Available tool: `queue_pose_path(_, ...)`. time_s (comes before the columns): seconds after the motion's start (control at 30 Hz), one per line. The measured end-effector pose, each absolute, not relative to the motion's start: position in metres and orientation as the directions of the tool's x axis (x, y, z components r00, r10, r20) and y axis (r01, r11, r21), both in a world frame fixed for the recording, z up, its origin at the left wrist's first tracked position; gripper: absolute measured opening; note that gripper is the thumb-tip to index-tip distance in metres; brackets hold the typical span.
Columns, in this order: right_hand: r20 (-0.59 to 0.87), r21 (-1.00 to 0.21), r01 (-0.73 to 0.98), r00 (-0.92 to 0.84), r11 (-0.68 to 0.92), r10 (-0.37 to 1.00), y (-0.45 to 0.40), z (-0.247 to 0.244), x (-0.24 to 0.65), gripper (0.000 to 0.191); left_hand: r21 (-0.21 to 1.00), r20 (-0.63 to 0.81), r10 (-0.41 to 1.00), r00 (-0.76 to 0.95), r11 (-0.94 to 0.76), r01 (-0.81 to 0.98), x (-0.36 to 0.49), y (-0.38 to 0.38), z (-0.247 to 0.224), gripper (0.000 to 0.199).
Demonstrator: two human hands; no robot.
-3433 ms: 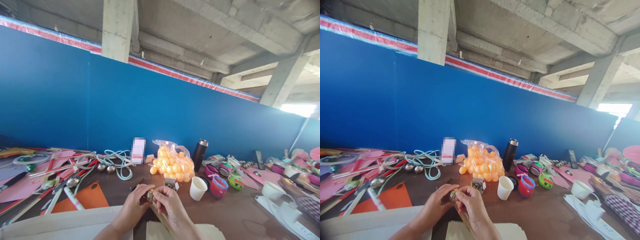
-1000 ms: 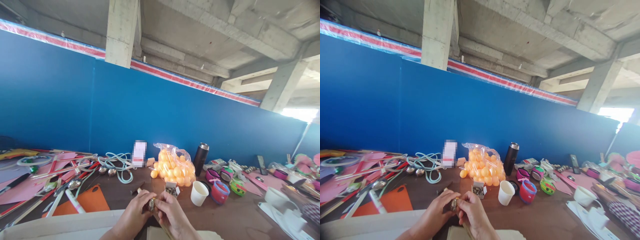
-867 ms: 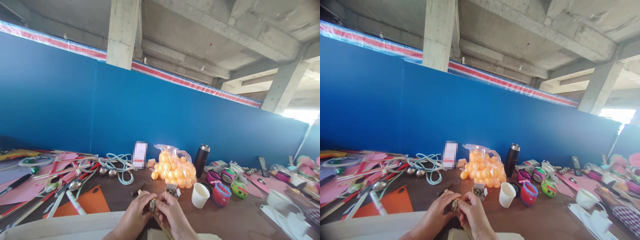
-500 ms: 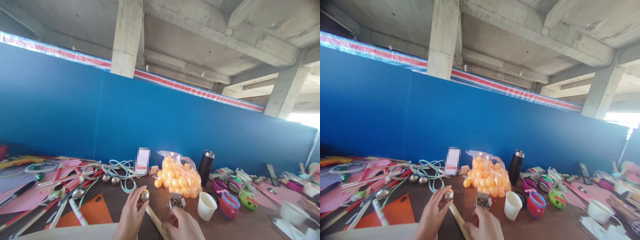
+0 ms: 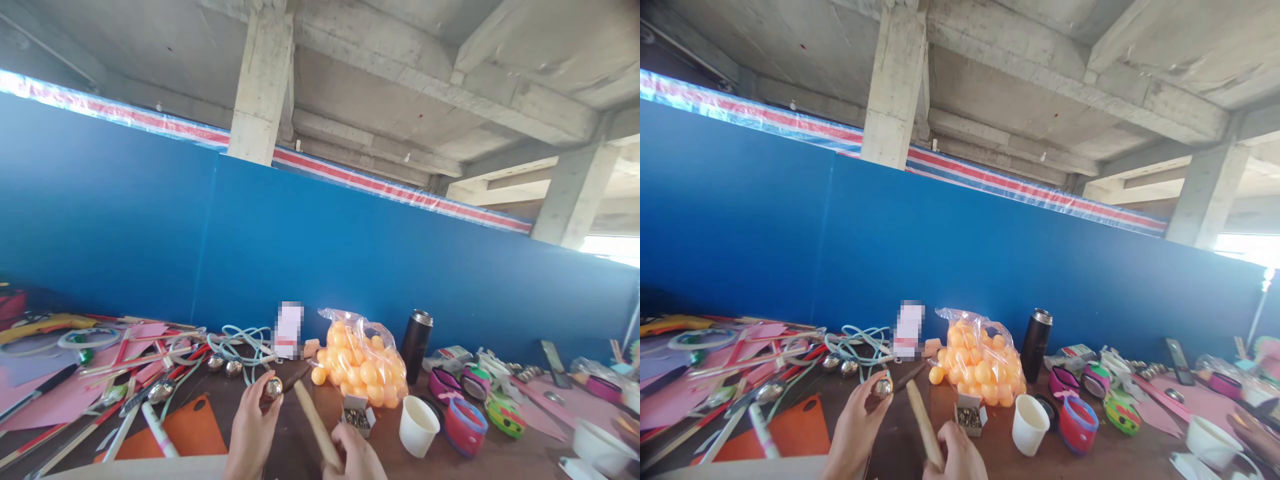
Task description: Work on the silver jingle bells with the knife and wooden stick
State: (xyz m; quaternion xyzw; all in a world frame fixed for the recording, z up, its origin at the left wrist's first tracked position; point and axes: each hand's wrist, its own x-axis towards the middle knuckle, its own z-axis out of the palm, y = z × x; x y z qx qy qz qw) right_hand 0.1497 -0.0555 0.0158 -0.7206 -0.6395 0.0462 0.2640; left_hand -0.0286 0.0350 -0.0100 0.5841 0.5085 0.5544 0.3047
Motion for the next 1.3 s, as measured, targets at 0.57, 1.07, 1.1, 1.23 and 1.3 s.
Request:
queue_pose_path(0.57, 0.381, -0.549, 0.746, -0.178, 0.377, 0.907, -0.063, 0.024, 0.153, 0.045, 0.92, 0.325, 0.934, -0.145, -0.277, 0.276, -0.029, 0.039, -0.013, 0.041)
queue_pose_path(1.07, 0.429, -0.539, 0.753, -0.14, 0.377, 0.893, -0.062, 0.021, 0.158, 0.044, 0.897, 0.361, 0.923, -0.13, -0.306, 0.319, -0.028, 0.037, -0.016, 0.038)
queue_pose_path(1.1, 0.44, -0.548, 0.746, -0.129, 0.379, 0.889, -0.062, 0.022, 0.158, 0.044, 0.894, 0.366, 0.921, -0.13, -0.31, 0.323, -0.028, 0.037, -0.016, 0.038)
queue_pose_path(1.23, 0.395, -0.556, 0.746, -0.151, 0.366, 0.906, -0.062, 0.023, 0.158, 0.045, 0.9, 0.357, 0.925, -0.127, -0.305, 0.311, -0.027, 0.037, -0.017, 0.038)
queue_pose_path(1.3, 0.362, -0.536, 0.762, -0.18, 0.363, 0.914, -0.061, 0.022, 0.158, 0.047, 0.91, 0.34, 0.931, -0.131, -0.291, 0.295, -0.027, 0.037, -0.016, 0.038)
